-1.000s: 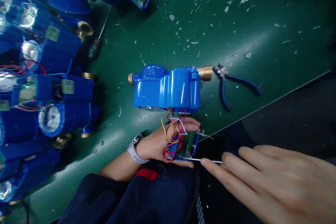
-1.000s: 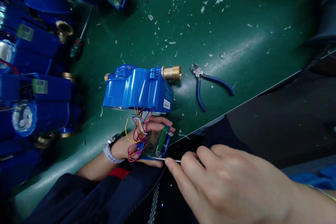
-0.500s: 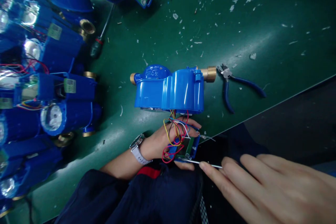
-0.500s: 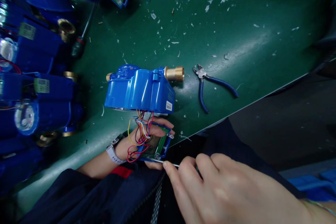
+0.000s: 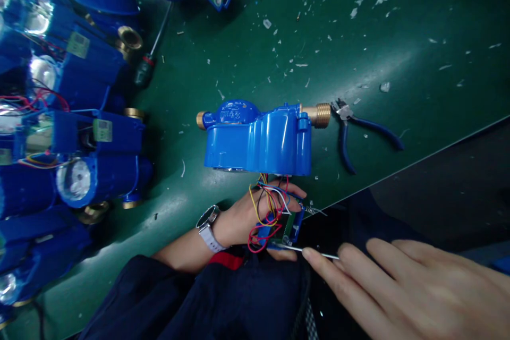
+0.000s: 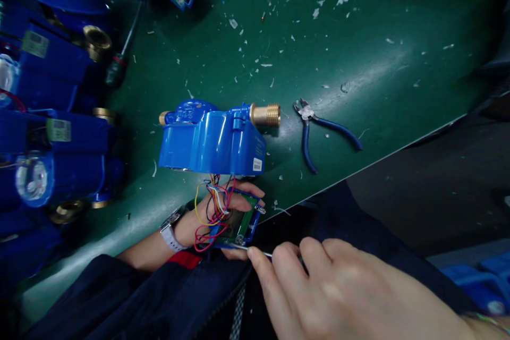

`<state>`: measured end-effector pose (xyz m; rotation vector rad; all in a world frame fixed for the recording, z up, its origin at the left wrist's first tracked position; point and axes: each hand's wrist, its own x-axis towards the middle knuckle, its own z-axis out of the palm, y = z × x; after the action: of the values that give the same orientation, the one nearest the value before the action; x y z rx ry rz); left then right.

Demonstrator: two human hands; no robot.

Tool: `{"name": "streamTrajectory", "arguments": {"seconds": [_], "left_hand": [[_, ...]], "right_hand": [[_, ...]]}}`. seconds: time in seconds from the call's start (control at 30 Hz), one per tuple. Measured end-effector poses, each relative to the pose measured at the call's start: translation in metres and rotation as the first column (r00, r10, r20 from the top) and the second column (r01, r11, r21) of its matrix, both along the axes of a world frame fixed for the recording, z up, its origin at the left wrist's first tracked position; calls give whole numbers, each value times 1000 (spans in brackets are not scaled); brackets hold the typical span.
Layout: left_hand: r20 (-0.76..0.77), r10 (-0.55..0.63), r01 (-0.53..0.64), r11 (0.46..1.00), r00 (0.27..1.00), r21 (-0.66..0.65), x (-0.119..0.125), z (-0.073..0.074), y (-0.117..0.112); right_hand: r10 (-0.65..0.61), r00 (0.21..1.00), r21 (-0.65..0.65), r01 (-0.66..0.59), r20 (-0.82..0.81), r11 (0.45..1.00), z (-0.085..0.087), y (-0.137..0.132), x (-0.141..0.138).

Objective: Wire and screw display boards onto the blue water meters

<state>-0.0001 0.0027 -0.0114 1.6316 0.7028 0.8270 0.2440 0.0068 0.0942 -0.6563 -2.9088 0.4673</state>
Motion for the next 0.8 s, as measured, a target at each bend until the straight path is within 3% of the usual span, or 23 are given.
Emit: {"name": "streamTrajectory", "arguments": {"seconds": [0.13,0.33,0.5,0.57,0.73,0.8], "left_hand": [[0,0,0,1000,1000,6,1,-2,-2],[5,-4,4,999,1000,-38,1,3,-2],[-22,10,-11,999,1000,-53,0,9,-2],[-28,14,-15,999,1000,-46,0,9,-2],[-1,2,-2,1000,1000,-25,0,5,-2],[6,-4,4,1000,1000,-17,1,2,-2]], "right_hand": [[-54,998,-99,57,32,993,-4,-3,2],[19,1000,113,-20,5,993,6,-2,-1],[4,1000,-161,1,31,987,2,11,0],[23,999,-212,-16,29,977,0,13,1],[43,999,57,-44,12,997,5,2,-3],[52,998,63,-54,20,997,6,2,-5]]}}
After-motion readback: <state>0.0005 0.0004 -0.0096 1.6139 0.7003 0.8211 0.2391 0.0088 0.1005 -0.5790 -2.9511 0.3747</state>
